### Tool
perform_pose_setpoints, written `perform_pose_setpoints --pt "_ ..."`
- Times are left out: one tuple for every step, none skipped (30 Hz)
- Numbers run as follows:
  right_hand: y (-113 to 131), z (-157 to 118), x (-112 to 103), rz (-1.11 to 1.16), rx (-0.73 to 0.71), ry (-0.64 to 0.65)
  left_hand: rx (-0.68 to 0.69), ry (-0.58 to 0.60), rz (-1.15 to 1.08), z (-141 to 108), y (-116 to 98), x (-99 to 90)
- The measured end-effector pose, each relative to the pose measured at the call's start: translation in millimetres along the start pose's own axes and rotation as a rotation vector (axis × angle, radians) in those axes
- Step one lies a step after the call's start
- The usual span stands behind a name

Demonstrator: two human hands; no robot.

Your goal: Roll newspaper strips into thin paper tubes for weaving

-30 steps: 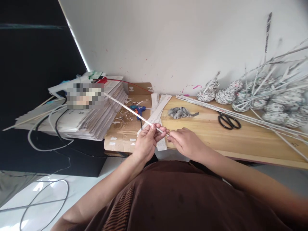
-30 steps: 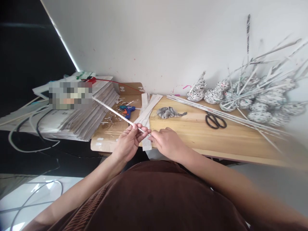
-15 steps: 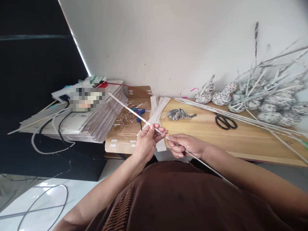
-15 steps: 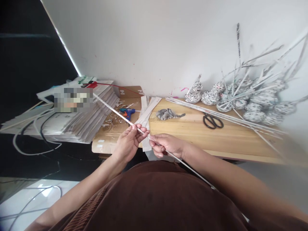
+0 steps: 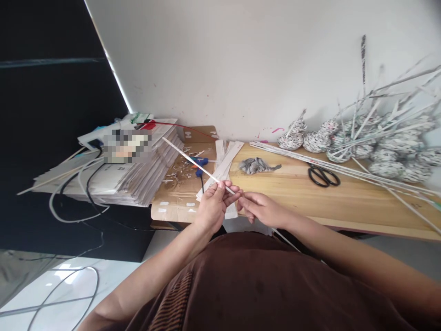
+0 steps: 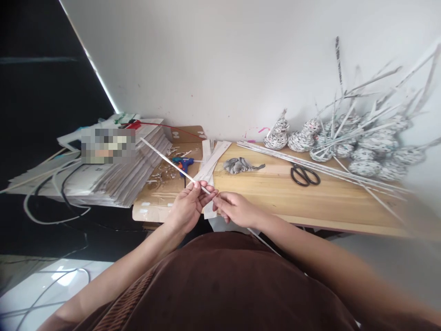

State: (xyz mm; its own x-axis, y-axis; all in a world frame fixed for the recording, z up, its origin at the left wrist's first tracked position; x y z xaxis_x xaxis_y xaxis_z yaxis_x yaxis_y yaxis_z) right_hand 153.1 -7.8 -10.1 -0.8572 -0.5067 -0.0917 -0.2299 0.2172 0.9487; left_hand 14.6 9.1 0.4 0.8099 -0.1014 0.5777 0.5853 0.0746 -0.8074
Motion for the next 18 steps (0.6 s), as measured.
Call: perform_pose_setpoints --pt "2 0 -3 -0.034 -0.035 -0.072 -0.002 -0.002 0.003 0 0 0.5" --pt "2 0 -4 -0.033 -0.039 -0.09 -0.001 -0.003 0.004 -1 -1 0.9" --pt "1 0 -4 0.005 -0.011 -0.045 0.003 -0.001 0.001 -1 -1 1.2" --pt "-1 0 -1 0.064 0.041 0.043 0.008 0.004 -0.002 -1 -1 1.4" --pt "-3 0 1 0.119 0.094 0.132 0.012 0.009 -0.006 -2 -2 1.4" --pt "-4 -1 2 0.143 0.13 0.185 0.013 0.013 -0.009 -2 -1 1.2" --pt "-4 -2 2 0.117 0.134 0.179 0.014 0.013 -0.011 -2 -1 0.9" --pt "-2 -2 0 0.036 0.1 0.11 0.015 0.01 -0.012 -2 -1 0.5" --pt "2 -4 -3 -0.077 0.036 -0.002 0.018 0.006 -0.014 -2 0 0.2" --pt "6 -5 -6 -0.196 -0.041 -0.122 0.022 0.002 -0.017 -1 0 -0.1" --pt "10 -7 -8 -0.29 -0.107 -0.214 0.025 0.001 -0.02 -1 0 -0.3" --pt "12 -8 -8 -0.331 -0.141 -0.251 0.028 0.002 -0.021 -1 0 -0.3" --pt "11 -8 -8 -0.309 -0.133 -0.225 0.029 0.005 -0.02 0 0 -0.4" --pt "8 -6 -6 -0.234 -0.087 -0.14 0.029 0.009 -0.019 0 0 -0.4" --pt "4 -4 -4 -0.132 -0.022 -0.024 0.029 0.012 -0.017 0 -1 -0.5" --pt "0 -3 -1 -0.038 0.04 0.084 0.027 0.015 -0.015 0 -1 -0.6" --pt "-3 -3 0 0.015 0.075 0.146 0.027 0.017 -0.013 0 -1 -0.6" --pt "-4 -3 0 0.011 0.07 0.14 0.026 0.019 -0.012 -1 -1 -0.6"
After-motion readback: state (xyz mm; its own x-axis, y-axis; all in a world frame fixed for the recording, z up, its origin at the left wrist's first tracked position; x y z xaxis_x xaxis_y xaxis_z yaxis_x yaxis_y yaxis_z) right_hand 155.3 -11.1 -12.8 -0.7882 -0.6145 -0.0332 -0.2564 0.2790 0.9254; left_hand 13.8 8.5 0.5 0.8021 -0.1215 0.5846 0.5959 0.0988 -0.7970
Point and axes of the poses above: each hand's wrist, its own z-axis towards the middle knuckle, its own x-axis out of the palm, y = z × x, the point moved 4 cm from there along z, towards the middle knuckle, and after that the axes turned 14 degrees about x, right-handed, at the moved point
